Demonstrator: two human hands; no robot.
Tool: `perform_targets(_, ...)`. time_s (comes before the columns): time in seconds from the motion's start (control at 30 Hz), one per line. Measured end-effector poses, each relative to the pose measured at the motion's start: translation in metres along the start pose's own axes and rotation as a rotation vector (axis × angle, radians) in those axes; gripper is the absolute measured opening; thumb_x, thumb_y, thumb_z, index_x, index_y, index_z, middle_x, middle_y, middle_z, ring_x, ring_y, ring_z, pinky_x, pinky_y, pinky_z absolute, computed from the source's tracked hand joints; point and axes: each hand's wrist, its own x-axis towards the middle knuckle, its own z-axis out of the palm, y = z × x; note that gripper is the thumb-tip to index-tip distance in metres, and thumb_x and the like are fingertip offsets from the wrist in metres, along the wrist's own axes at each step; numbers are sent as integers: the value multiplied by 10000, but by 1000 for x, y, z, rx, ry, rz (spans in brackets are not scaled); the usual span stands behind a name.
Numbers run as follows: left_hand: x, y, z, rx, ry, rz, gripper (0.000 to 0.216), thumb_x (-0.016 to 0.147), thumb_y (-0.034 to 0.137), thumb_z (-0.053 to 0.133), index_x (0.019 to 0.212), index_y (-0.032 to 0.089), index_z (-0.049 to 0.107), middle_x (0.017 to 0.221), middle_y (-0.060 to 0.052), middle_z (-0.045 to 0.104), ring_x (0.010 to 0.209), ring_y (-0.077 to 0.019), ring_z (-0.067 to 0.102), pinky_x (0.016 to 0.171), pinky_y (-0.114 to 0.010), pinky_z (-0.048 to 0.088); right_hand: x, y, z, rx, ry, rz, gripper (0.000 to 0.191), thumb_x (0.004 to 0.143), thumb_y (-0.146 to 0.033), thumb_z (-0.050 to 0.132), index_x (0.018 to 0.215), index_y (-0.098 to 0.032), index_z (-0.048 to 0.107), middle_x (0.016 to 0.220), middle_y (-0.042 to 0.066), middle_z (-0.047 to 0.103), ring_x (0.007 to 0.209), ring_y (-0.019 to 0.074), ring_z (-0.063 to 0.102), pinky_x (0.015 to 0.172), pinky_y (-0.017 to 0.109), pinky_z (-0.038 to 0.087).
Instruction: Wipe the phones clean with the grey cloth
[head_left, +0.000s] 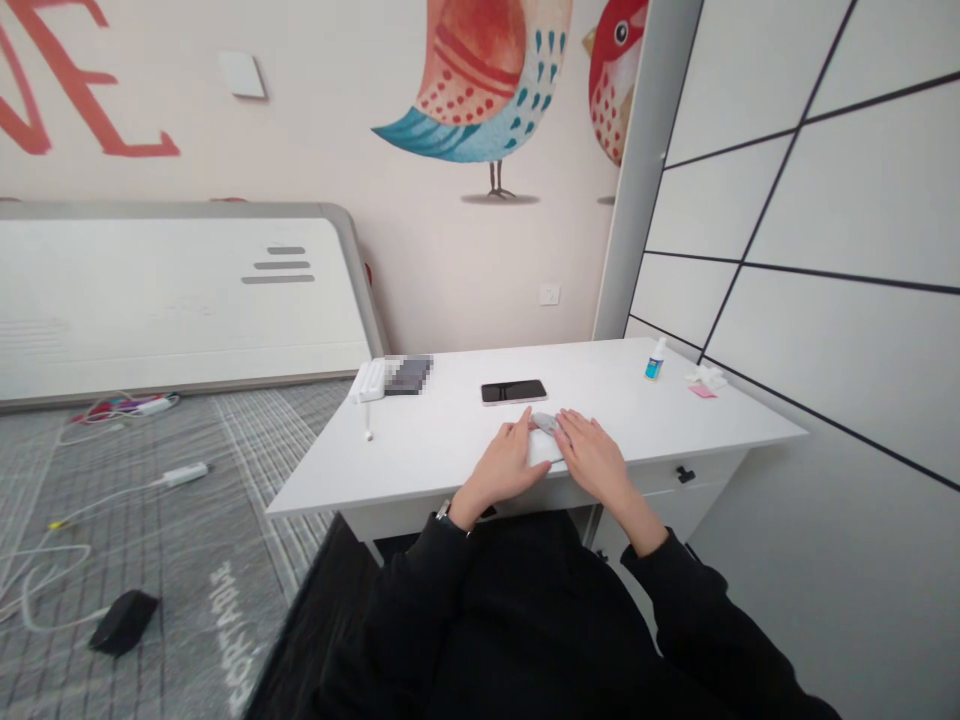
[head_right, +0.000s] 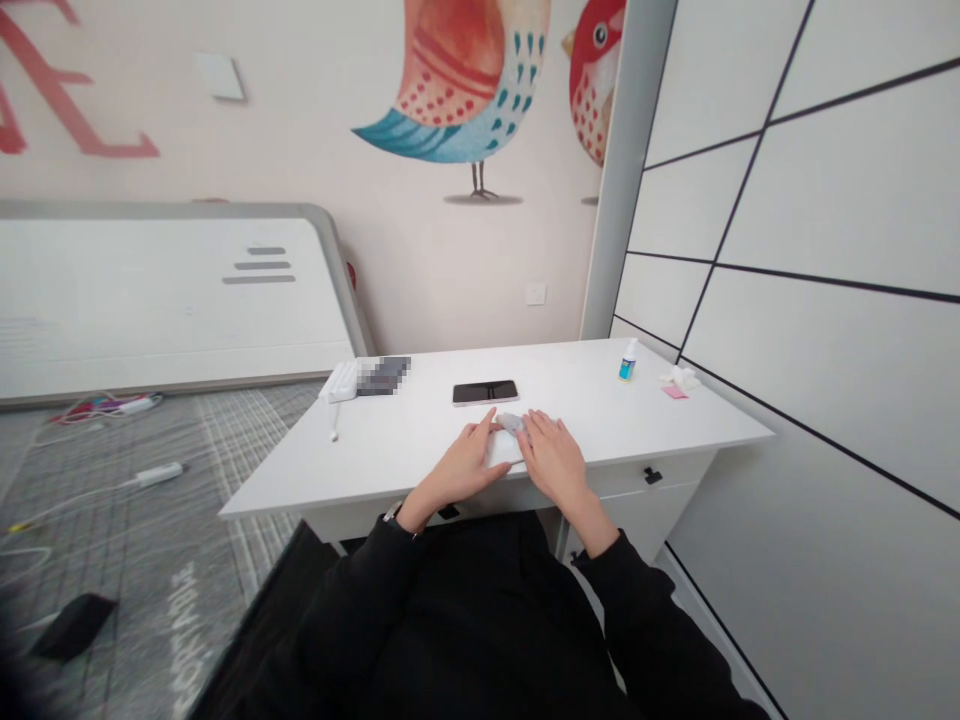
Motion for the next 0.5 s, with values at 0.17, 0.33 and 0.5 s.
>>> perform_targets(0.17, -1, -5, -1, -69, 15, -13, 642, 940, 434, 673, 1494, 213, 433, 1491, -142, 492, 1324, -329, 532, 1099, -593, 457, -5, -20, 9, 17, 0, -17, 592, 1080, -391, 274, 1448, -18, 550, 1537, 209, 513, 1457, 334, 473, 1212, 546, 371)
perform_targets(0.33, -2, -4, -2, -133, 39, -8, 648, 957, 387, 655, 1529, 239, 389, 1591, -144, 381, 1438, -363, 420, 1148, -624, 406, -18, -41, 9, 80, -53, -127, 559, 1084, -381, 263, 1510, -112, 506, 1560, 124, 509, 1463, 244, 476, 1230, 468, 383)
perform_targets(0.5, -6, -1, -8, -171, 18, -21, 732, 927, 411, 693, 1551, 232, 354, 1592, -156, 380, 1437, -375, 423, 1154, -637, 394, -17, -8, -6, 93, -59, -123, 546, 1084, -460, 314, 1511, -186, 515, 1550, 93, 525, 1453, 265, 488, 1224, 537, 370)
